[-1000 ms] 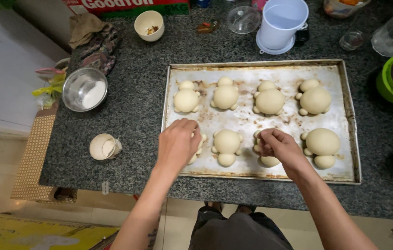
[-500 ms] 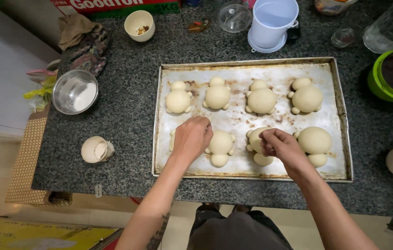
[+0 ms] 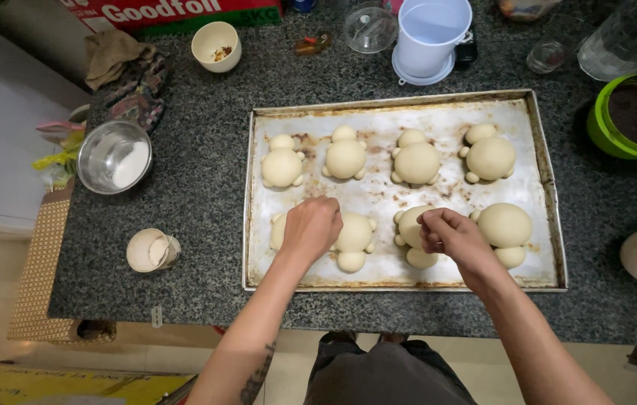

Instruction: Decorating bear-shaped bread dough with small pieces for eyes on a baking tray.

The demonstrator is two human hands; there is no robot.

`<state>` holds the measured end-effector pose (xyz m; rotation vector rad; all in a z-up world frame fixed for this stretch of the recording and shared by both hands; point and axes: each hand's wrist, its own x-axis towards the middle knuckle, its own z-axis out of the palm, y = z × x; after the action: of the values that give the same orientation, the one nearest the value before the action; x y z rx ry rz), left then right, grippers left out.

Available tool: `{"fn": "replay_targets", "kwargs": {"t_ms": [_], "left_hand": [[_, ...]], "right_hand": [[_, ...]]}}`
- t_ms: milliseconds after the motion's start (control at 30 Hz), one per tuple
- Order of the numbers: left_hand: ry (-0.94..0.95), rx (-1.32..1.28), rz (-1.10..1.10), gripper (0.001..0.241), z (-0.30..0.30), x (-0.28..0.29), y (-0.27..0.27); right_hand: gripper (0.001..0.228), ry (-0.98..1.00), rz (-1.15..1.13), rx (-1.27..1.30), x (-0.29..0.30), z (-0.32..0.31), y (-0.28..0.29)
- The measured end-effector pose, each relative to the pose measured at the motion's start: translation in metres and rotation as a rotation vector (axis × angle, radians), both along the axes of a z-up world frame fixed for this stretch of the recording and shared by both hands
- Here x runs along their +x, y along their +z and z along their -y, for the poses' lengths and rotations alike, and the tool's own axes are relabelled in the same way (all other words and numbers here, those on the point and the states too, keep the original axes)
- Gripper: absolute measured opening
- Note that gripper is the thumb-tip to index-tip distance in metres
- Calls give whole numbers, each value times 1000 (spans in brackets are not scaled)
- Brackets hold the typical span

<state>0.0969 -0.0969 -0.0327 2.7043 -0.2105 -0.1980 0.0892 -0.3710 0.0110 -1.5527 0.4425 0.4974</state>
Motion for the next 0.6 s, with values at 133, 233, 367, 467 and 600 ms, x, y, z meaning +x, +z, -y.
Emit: {"fn": "replay_targets", "kwargs": {"t_ms": [133, 233, 367, 467, 600], "left_hand": [[14, 7, -23, 23, 2, 3, 26], [2, -2, 51, 19, 8, 6, 45], [-72, -6, 66, 22, 22, 11, 55], [-103, -8, 70, 23, 30, 13, 52], [-129, 28, 94, 26, 35, 18, 36]], "right_hand": [[22, -1, 7, -10, 0, 6, 0], [22, -9, 3, -4, -2, 9, 4], [21, -16, 11, 21, -3, 10, 2], [21, -22, 14, 21, -4, 14, 4], [23, -29, 10, 8, -4, 20, 0]]}}
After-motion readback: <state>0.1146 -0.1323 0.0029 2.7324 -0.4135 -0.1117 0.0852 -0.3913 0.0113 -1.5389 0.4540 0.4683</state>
